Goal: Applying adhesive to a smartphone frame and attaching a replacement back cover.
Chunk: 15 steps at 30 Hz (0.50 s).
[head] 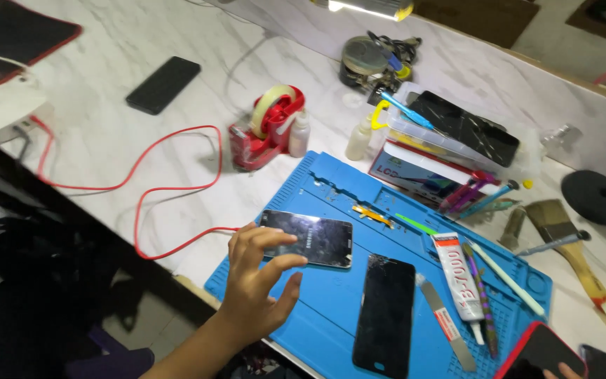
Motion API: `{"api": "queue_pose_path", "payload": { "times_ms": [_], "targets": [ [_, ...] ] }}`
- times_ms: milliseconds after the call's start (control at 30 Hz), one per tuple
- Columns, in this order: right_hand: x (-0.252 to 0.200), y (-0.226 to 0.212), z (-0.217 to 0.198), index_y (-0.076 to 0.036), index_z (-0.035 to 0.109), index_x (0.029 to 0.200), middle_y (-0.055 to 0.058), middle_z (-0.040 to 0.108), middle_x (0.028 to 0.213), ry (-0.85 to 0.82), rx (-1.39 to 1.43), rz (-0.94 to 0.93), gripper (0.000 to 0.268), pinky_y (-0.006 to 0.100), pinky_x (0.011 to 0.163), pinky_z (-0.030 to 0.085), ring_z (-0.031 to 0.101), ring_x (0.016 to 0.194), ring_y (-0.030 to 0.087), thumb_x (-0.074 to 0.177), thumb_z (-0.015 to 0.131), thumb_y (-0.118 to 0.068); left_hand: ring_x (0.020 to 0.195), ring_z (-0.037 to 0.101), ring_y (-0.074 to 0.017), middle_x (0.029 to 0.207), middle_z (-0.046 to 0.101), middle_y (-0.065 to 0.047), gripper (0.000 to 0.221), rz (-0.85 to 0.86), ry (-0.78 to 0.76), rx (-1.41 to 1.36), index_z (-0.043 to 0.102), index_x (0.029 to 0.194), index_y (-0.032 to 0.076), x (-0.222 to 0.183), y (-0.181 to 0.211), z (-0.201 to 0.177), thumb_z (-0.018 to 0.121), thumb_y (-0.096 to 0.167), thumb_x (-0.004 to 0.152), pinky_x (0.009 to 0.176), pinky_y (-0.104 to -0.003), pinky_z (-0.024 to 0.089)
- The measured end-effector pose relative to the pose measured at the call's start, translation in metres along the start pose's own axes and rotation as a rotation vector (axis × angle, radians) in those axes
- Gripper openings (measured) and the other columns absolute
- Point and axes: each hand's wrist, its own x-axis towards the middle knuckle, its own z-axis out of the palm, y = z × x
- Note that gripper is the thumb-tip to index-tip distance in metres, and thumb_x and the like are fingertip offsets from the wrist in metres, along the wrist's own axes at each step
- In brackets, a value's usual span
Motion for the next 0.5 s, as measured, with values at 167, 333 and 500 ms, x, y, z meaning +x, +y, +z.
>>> {"api": "queue_pose_path", "payload": {
  "times_ms": [167,333,500],
  "targets": [
    [0.092,-0.232,-0.216,-0.005,0.077,0.12,0.015,0.073,0.133,0.163,0.118,0.06,0.023,0.049,0.117,0.051,0.069,0.116,0.032,0.102,0.071,-0.016,0.113,0.06,-0.03,0.118,0.063,-0.007,0.01,0.116,-0.006,-0.037,0.069,0.101,0.019,0.012,0.025,0.009,0.063,0.016,0.094,0.116,-0.053,0.034],
    [0.106,-0.244,-0.247,0.0,0.069,0.121,0.02,0.064,0.136,0.063,0.174,0.268,0.027,0.05,0.115,0.048,0.062,0.129,0.035,0.096,0.068,-0.008,0.121,0.059,-0.0323,0.121,0.064,-0.01,0.007,-0.004,-0.054,-0.076,0.071,0.097,0.018,0.017,0.045,0.022,0.066,0.02,0.092,0.121,-0.057,0.035],
    [0.104,-0.239,-0.251,-0.001,0.064,0.126,0.019,0.061,0.138,0.075,0.24,0.378,0.031,0.046,0.111,0.049,0.059,0.132,0.033,0.097,0.065,-0.013,0.124,0.06,-0.0314,0.121,0.065,-0.008,0.01,-0.06,-0.115,-0.08,0.073,0.097,0.02,0.011,0.051,0.026,0.071,0.024,0.088,0.126,-0.06,0.035]
  ]
}}
